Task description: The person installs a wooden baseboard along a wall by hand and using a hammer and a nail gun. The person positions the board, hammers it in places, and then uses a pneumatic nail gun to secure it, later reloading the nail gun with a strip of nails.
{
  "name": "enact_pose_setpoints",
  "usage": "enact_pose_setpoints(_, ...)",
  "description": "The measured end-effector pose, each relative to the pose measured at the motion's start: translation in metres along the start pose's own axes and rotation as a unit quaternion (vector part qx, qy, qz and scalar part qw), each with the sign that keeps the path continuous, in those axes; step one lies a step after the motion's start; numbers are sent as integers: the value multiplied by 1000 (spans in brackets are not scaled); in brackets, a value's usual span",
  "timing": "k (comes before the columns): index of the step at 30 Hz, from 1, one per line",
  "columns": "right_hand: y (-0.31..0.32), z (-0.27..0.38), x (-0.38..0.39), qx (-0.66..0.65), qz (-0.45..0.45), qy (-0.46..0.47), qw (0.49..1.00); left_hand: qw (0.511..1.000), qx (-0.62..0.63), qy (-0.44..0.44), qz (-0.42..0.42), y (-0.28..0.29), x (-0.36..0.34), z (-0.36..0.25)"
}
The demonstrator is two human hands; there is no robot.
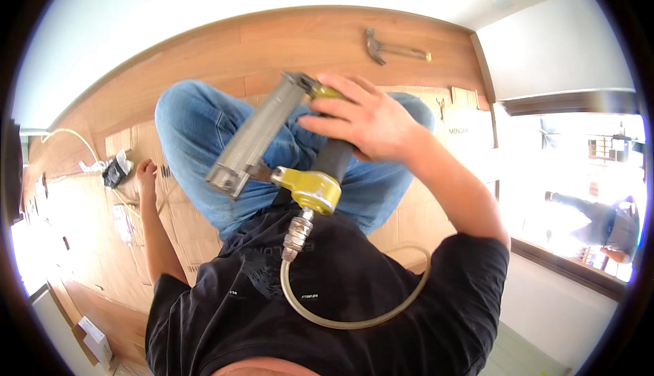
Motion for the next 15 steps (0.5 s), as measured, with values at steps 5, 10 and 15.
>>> enact_pose_setpoints(5, 1, -21, -10, 8, 62, -81, 995, 952, 126, -247, 129, -12, 39, -263)
enact_pose_setpoints(10, -3, -26, -36, 38, 94, -79, 992, 733, 151, -422, 512, -119, 106, -425)
enact_pose_setpoints(15, 0, -19, -71, 70, 121, -73, 987, 685, 203, -404, 571, -127, 77, -403)
Point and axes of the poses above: each hand's wrist, its own x-axis away from the middle knuckle, its own y-axis out of the back of the hand, z = x × y, the point moved 4 cm from there along -x, towards the middle knuckle, and after that the axes turned 12 degrees about -y, right-handed, at the moved point
